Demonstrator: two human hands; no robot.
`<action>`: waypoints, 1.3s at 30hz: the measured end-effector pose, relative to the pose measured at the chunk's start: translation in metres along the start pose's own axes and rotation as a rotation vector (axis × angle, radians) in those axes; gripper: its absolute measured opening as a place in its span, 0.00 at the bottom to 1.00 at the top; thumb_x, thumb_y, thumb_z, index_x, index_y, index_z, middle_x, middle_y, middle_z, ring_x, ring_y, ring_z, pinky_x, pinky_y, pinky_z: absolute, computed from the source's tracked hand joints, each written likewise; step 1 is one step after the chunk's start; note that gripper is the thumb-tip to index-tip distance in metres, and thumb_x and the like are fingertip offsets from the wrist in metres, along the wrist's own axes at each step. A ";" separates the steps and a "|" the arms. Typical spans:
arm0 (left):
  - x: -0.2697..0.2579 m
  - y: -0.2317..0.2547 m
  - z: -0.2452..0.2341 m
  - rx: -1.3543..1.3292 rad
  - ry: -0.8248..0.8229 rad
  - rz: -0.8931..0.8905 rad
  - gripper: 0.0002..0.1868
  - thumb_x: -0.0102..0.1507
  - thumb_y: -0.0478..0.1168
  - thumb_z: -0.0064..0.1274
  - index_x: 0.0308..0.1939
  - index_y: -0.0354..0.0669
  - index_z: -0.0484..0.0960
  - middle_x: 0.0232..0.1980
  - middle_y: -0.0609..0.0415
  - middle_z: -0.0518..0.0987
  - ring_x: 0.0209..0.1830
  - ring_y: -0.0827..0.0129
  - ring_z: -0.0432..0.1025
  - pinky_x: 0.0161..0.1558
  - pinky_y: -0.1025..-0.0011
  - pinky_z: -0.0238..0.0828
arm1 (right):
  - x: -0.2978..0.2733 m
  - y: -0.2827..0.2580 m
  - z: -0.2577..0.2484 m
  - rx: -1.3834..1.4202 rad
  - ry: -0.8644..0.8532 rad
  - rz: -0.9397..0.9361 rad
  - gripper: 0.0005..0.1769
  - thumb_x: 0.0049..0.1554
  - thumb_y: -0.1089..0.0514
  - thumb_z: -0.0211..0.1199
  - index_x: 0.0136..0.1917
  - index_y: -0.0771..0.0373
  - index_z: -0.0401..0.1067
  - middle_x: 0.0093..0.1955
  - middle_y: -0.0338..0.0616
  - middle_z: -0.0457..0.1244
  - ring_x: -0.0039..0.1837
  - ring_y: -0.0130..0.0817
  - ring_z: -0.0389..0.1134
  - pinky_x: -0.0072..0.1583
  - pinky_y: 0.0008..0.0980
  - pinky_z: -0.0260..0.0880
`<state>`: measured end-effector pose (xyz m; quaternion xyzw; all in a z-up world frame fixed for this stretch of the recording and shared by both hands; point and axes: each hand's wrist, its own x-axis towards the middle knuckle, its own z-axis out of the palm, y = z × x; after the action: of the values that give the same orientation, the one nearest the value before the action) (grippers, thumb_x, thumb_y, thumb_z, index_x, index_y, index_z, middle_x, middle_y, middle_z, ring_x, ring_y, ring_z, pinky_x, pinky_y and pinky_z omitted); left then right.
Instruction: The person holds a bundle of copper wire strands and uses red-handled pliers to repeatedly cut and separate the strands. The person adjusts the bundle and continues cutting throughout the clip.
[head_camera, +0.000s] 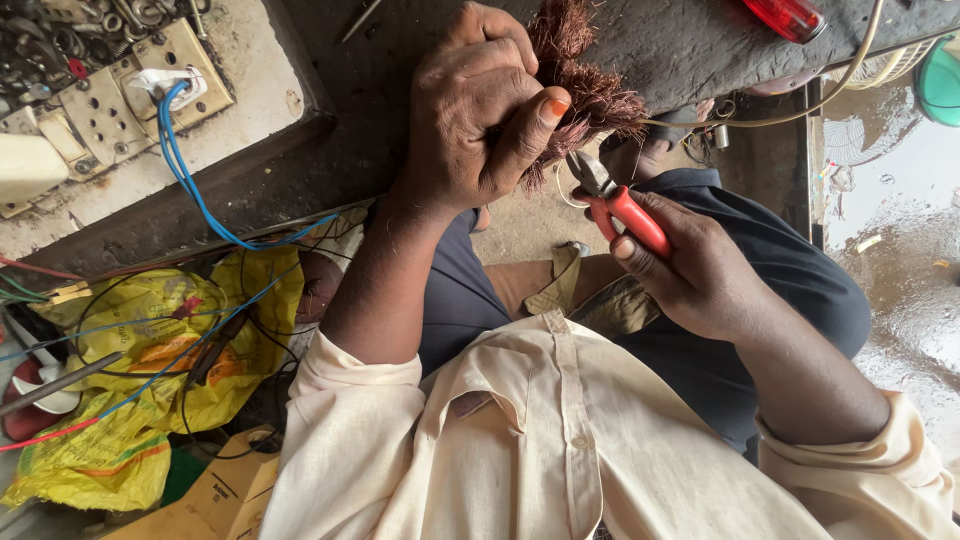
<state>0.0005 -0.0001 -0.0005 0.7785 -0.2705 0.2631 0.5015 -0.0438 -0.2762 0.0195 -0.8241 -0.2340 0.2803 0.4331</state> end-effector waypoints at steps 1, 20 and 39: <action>0.000 0.000 0.000 0.000 -0.003 0.001 0.23 0.74 0.48 0.55 0.25 0.44 0.76 0.26 0.57 0.69 0.43 0.64 0.72 0.46 0.68 0.71 | -0.001 -0.001 0.000 -0.011 0.001 0.004 0.24 0.64 0.51 0.59 0.67 0.67 0.68 0.48 0.47 0.69 0.48 0.32 0.70 0.51 0.33 0.70; 0.001 0.002 -0.001 -0.029 0.006 0.002 0.22 0.75 0.46 0.56 0.27 0.43 0.77 0.28 0.56 0.70 0.44 0.64 0.72 0.46 0.68 0.70 | 0.003 -0.007 -0.005 0.074 -0.058 0.058 0.19 0.63 0.51 0.59 0.61 0.65 0.71 0.42 0.44 0.67 0.42 0.34 0.67 0.46 0.34 0.69; -0.002 0.002 0.000 0.019 0.031 -0.096 0.24 0.76 0.45 0.52 0.26 0.41 0.73 0.27 0.54 0.68 0.38 0.66 0.71 0.46 0.68 0.68 | 0.045 0.045 0.058 0.272 0.163 0.001 0.12 0.59 0.57 0.72 0.49 0.65 0.73 0.42 0.37 0.69 0.46 0.18 0.68 0.48 0.24 0.70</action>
<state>-0.0022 -0.0004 -0.0013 0.7911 -0.2223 0.2533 0.5105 -0.0430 -0.2370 -0.0579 -0.7777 -0.1578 0.2420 0.5583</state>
